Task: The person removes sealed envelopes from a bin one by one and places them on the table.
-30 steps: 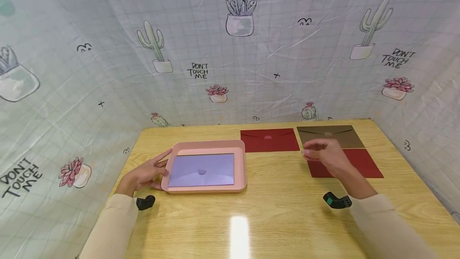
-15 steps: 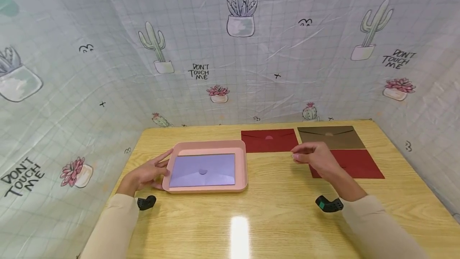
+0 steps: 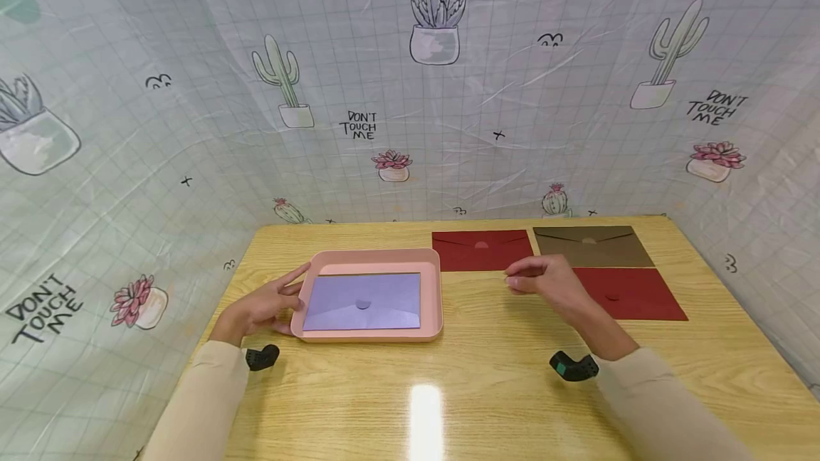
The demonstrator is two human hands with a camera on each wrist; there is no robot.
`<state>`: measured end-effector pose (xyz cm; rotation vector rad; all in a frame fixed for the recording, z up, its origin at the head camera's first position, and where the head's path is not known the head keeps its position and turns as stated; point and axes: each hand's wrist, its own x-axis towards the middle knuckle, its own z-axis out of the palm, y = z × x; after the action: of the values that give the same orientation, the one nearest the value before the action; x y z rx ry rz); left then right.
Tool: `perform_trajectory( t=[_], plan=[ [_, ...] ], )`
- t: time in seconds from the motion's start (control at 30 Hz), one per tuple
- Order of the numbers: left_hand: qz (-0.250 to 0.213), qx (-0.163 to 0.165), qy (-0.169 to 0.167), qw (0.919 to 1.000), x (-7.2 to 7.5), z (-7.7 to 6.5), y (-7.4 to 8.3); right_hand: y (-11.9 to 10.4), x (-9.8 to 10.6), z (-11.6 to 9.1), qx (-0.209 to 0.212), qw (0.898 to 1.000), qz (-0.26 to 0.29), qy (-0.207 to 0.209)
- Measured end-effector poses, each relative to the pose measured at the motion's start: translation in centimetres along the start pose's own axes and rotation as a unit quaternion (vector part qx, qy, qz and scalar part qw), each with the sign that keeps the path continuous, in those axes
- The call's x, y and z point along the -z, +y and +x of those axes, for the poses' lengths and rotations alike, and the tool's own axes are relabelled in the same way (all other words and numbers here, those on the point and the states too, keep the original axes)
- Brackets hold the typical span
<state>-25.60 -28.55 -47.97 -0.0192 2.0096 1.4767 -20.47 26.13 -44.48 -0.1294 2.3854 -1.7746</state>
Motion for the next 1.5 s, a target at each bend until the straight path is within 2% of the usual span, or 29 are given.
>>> perform_trajectory(
  t=[0.73, 1.5],
  plan=[
    [0.002, -0.001, -0.002, 1.0, 0.1, -0.3, 0.2, -1.4, -4.1, 1.7, 0.01, 0.998, 0.044, -0.032],
    [-0.002, -0.004, -0.001, 1.0, 0.0, -0.1, 0.3, -1.7, -8.0, 2.8, -0.008, 0.999, 0.031, -0.021]
  ],
)
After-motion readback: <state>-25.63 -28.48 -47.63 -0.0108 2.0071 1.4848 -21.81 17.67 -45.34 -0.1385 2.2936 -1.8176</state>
